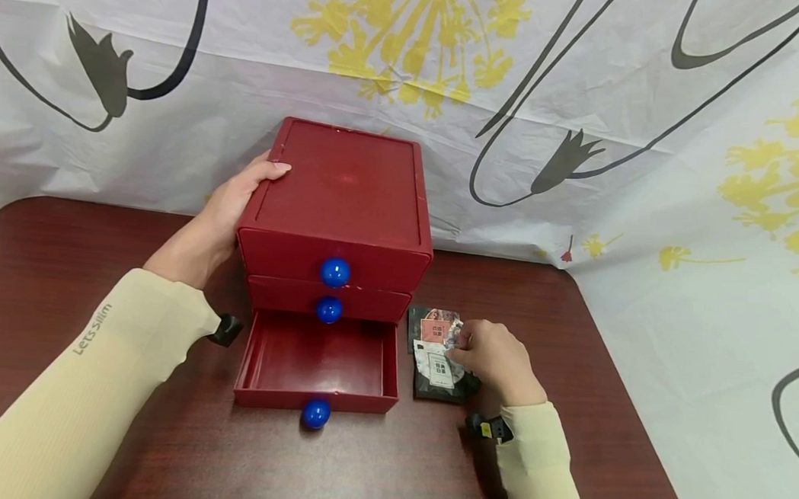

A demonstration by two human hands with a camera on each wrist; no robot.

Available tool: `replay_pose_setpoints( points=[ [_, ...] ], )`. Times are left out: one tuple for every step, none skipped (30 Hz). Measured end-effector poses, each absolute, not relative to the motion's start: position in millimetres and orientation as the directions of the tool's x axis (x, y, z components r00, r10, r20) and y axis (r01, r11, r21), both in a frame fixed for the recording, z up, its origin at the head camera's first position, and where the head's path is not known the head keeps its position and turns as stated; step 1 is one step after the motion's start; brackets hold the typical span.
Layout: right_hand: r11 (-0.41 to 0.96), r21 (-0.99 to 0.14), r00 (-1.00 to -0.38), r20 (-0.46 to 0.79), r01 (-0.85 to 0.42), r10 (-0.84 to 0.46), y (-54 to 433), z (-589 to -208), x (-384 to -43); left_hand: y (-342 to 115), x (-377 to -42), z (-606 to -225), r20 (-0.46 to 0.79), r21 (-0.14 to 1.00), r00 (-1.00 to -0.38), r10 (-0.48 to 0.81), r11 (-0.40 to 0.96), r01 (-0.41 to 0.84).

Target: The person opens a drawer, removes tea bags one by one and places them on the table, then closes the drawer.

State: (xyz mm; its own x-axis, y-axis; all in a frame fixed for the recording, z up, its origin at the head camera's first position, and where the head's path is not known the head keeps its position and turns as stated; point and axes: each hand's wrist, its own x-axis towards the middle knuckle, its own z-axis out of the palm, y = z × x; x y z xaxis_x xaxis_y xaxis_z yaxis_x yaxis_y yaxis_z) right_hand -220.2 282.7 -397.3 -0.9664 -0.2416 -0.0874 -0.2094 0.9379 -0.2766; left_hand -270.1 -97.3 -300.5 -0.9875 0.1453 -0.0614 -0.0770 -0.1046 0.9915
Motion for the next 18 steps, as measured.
replay_pose_setpoints(
  points=[
    [0.937, -0.276, -0.966, -0.086, -0.212, -0.244, 282.0, -397.2, -220.1, -97.4, -270.0, -300.6, -0.063, 0.992, -0.988, 0.144, -0.103, -0.078],
    [0.937, -0.275, -0.965, -0.085, -0.217, -0.248, 281.4, -397.2, -219.9, -97.6, -270.1, -300.8, -0.065, 0.991, -0.988, 0.144, -0.104, -0.080],
    [0.937, -0.271, -0.964, -0.084, -0.222, -0.253, 280.7, -397.2, -219.9, -97.8, -270.3, -301.0, -0.063, 0.991, -0.987, 0.148, -0.105, -0.079],
    [0.937, -0.266, -0.963, -0.084, -0.226, -0.256, 280.0, -397.1, -219.9, -98.0, -270.6, -301.3, -0.065, 0.991, -0.987, 0.147, -0.106, -0.081],
    [0.938, -0.261, -0.962, -0.085, -0.229, -0.259, 279.3, -397.0, -219.8, -98.1, -270.9, -301.6, -0.067, 0.991, -0.987, 0.146, -0.104, -0.083],
    [0.939, -0.254, -0.962, -0.088, -0.230, -0.259, 278.4, -396.6, -219.7, -98.2, -271.4, -301.9, -0.069, 0.991, -0.987, 0.143, -0.104, -0.084],
    [0.941, -0.248, -0.961, -0.091, -0.231, -0.260, 277.5, -396.2, -219.5, -98.2, -271.8, -302.0, -0.071, 0.991, -0.987, 0.143, -0.102, -0.086],
    [0.942, -0.242, -0.961, -0.095, -0.230, -0.259, 276.6, -395.7, -219.2, -98.2, -272.1, -302.1, -0.072, 0.991, -0.987, 0.142, -0.100, -0.087],
    [0.944, -0.239, -0.961, -0.100, -0.228, -0.257, 275.5, -394.8, -218.9, -98.1, -272.3, -302.0, -0.072, 0.991, -0.987, 0.141, -0.099, -0.087],
    [0.946, -0.237, -0.961, -0.106, -0.223, -0.254, 274.3, -393.5, -218.3, -98.1, -272.2, -301.9, -0.073, 0.992, -0.987, 0.140, -0.096, -0.087],
    [0.945, -0.236, -0.960, -0.110, -0.225, -0.256, 273.1, -392.1, -217.5, -98.0, -272.2, -301.7, -0.072, 0.992, -0.987, 0.140, -0.094, -0.086],
    [0.944, -0.237, -0.959, -0.112, -0.230, -0.261, 271.8, -390.4, -216.7, -97.9, -271.9, -301.5, -0.071, 0.992, -0.987, 0.141, -0.094, -0.085],
    [0.942, -0.241, -0.957, -0.113, -0.235, -0.268, 270.3, -388.8, -215.9, -97.8, -271.8, -301.2, -0.070, 0.992, -0.987, 0.144, -0.093, -0.084],
    [0.938, -0.246, -0.954, -0.111, -0.244, -0.277, 268.8, -386.9, -215.0, -97.9, -271.5, -300.9, -0.068, 0.992, -0.987, 0.144, -0.093, -0.082],
    [0.934, -0.251, -0.952, -0.106, -0.255, -0.289, 267.2, -384.7, -213.9, -97.9, -271.3, -300.7, -0.068, 0.992, -0.987, 0.145, -0.092, -0.082],
    [0.928, -0.257, -0.948, -0.100, -0.268, -0.302, 265.4, -382.6, -212.7, -97.9, -271.2, -300.6, -0.066, 0.993, -0.987, 0.147, -0.091, -0.080],
    [0.922, -0.262, -0.944, -0.093, -0.283, -0.316, 263.5, -380.3, -211.2, -98.0, -271.1, -300.5, -0.064, 0.993, -0.987, 0.148, -0.092, -0.078],
    [0.917, -0.269, -0.941, -0.086, -0.295, -0.327, 261.6, -377.8, -209.7, -97.9, -270.9, -300.2, -0.063, 0.993, -0.987, 0.148, -0.093, -0.078]
  ],
)
